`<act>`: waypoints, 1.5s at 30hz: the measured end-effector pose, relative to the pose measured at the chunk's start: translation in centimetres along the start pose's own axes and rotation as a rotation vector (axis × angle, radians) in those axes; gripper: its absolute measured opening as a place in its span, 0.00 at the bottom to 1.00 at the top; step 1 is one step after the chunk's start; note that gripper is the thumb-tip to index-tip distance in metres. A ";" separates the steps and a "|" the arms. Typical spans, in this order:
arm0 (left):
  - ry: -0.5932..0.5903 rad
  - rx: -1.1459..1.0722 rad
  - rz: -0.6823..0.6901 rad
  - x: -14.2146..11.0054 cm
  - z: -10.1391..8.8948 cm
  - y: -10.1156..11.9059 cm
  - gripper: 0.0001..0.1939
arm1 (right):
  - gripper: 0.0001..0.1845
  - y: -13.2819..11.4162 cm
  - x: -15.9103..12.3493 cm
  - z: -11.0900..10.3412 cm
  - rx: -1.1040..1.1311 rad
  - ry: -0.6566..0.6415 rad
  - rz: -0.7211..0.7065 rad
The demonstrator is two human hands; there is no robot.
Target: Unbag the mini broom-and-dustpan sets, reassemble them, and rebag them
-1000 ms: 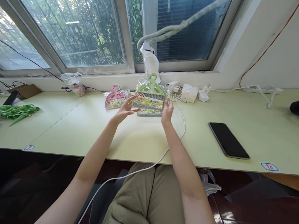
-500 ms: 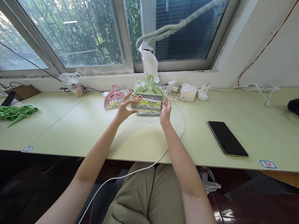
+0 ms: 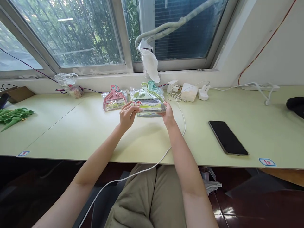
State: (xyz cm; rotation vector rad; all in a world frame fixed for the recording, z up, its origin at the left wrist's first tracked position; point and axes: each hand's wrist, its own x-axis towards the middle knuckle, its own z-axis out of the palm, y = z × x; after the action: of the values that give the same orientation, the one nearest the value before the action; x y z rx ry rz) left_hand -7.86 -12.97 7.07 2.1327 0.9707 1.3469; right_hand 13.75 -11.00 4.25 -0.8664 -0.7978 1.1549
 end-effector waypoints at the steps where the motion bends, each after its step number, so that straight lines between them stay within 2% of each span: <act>1: 0.022 0.036 0.020 -0.1 0.0 -0.1 0.04 | 0.24 -0.2 -0.3 0.1 -0.015 -0.041 0.009; 4: 0.072 0.133 0.077 -0.4 -0.1 -0.5 0.08 | 0.35 -0.7 -1.4 0.6 -0.110 -0.191 -0.012; 7: 0.071 0.197 0.107 -0.5 -0.2 -0.6 0.10 | 0.40 -1.0 -2.1 1.0 -0.189 -0.304 -0.032; 12: 0.030 0.240 0.098 -0.8 0.5 -0.9 0.10 | 0.40 -0.8 -2.0 0.8 -0.166 -0.253 -0.008; 15: 0.069 0.226 0.146 -0.9 0.9 -1.3 0.09 | 0.39 -0.7 -1.7 0.6 -0.187 -0.234 0.008; 18: 0.179 0.206 0.217 -0.8 1.0 -1.9 0.09 | 0.37 -0.5 -1.6 0.7 -0.189 -0.228 -0.015; 21: 0.339 0.185 0.279 -0.6 1.1 -2.0 0.09 | 0.30 -0.1 -1.4 0.9 -0.210 -0.183 -0.057; 26: 0.471 -0.008 0.230 0.0 0.9 -1.7 0.10 | 0.25 0.9 -1.0 1.3 -0.241 -0.199 -0.071; 29: 0.570 -0.069 0.246 0.4 0.7 -1.7 0.23 | 0.26 1.4 -0.9 1.5 -0.203 -0.146 -0.079; 31: 0.671 -0.006 0.227 0.4 0.7 -1.8 0.32 | 0.26 1.5 -0.9 1.7 -0.180 -0.101 -0.092; 33: 0.751 0.101 0.148 0.3 0.7 -2.0 0.34 | 0.27 1.5 -1.0 1.9 -0.159 -0.050 -0.109; 36: 0.727 0.177 0.010 0.3 0.5 -2.4 0.27 | 0.27 1.6 -1.1 2.1 -0.133 -0.010 -0.124; 39: 0.684 0.129 -0.055 0.6 -0.1 -2.6 0.18 | 0.26 1.7 -1.4 2.5 -0.123 -0.017 -0.174; 45: 0.621 -0.154 -0.073 1.3 -1.7 -1.7 0.20 | 0.24 0.4 -3.0 3.9 -0.171 -0.009 -0.427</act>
State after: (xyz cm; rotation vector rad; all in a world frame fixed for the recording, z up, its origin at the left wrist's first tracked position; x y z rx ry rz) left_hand -9.59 -10.85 7.45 1.5670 1.1045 2.0266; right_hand 9.47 -13.19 5.43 -0.7821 -1.0416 0.7218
